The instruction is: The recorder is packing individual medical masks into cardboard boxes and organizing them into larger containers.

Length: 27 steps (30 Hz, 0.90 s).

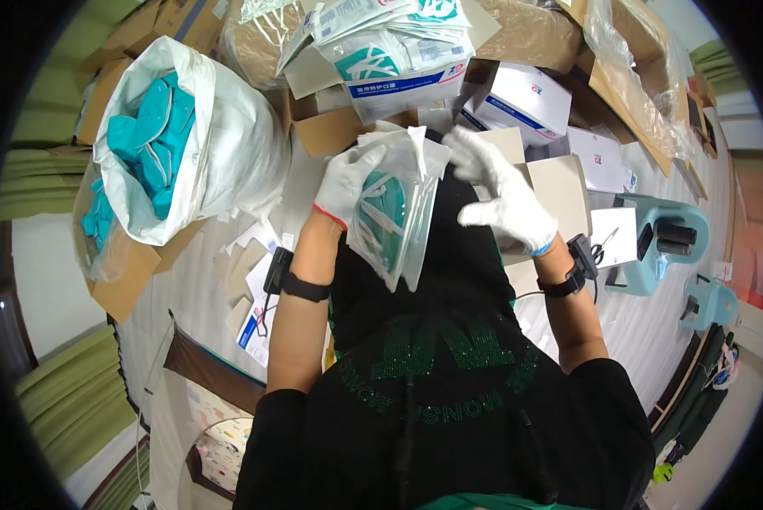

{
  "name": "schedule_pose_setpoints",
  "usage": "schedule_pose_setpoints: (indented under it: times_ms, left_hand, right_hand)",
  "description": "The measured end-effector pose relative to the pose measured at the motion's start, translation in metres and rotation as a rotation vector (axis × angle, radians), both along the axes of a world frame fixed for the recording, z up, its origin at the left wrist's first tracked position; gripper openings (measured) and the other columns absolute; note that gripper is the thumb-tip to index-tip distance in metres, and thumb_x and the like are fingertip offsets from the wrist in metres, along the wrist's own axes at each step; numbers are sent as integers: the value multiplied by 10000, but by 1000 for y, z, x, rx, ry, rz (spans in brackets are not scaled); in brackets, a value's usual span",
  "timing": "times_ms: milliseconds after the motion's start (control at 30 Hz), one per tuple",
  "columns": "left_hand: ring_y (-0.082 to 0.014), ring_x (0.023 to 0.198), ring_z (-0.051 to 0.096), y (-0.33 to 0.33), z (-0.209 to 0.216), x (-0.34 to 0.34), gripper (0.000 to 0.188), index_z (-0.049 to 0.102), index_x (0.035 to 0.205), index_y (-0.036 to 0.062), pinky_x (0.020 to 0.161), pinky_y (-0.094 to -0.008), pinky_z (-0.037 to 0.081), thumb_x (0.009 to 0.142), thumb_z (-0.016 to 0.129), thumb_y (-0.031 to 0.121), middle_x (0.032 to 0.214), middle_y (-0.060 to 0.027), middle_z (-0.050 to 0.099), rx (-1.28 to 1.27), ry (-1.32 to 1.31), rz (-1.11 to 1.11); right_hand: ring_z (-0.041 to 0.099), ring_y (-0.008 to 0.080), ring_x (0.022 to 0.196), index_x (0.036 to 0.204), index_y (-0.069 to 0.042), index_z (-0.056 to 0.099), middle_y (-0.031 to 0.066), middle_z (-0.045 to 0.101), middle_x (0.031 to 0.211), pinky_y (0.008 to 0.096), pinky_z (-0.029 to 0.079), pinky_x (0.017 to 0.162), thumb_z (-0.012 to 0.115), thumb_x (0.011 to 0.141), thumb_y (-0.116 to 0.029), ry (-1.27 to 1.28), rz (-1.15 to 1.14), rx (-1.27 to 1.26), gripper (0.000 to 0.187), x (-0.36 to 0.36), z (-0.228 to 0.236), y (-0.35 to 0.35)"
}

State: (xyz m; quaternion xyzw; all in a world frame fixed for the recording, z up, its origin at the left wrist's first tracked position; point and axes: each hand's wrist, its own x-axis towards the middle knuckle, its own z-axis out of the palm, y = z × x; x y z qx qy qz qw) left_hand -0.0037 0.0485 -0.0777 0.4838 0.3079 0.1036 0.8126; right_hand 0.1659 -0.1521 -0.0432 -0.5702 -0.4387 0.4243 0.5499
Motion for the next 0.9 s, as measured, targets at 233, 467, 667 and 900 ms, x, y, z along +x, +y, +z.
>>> schedule_pose_setpoints:
  times_ms: [233, 467, 667, 900]
  left_hand:
    - [-91, 803, 638, -35, -39, 13, 261, 643, 1100, 20, 718, -245, 530, 972, 535, 220, 917, -22, 669, -834, -111, -420]
    - [-130, 884, 636, -24, -27, 5, 355, 619, 1100, 8, 831, -266, 499, 1022, 425, 296, 938, -56, 669, -126, -195, -334]
    - [-174, 1085, 577, -33, 69, 2, 576, 512, 1235, 0, 965, -314, 438, 761, 750, 222, 1153, -123, 594, 681, 44, -459]
    - [-162, 1008, 604, -77, 15, -10, 444, 522, 1149, 30, 878, -303, 482, 784, 746, 148, 1127, -105, 596, 651, -39, -95]
  right_hand:
    - [615, 128, 829, 1013, -6, 657, 51, 666, 937, 278, 495, 777, 788, 742, -162, 179, 210, 7, 338, -6, 40, 28]
    - [607, 117, 846, 1000, 5, 660, 60, 662, 947, 269, 492, 785, 698, 836, -115, 36, -69, 6, 207, -9, 7, 13]
    - [604, 130, 904, 1034, 11, 655, 68, 657, 977, 279, 486, 836, 679, 877, -170, -3, -122, -29, 241, -9, -2, 8]
    - [595, 129, 959, 1063, -8, 642, 55, 657, 1002, 287, 473, 887, 625, 919, -176, 241, -182, -122, 222, -13, -17, -4]
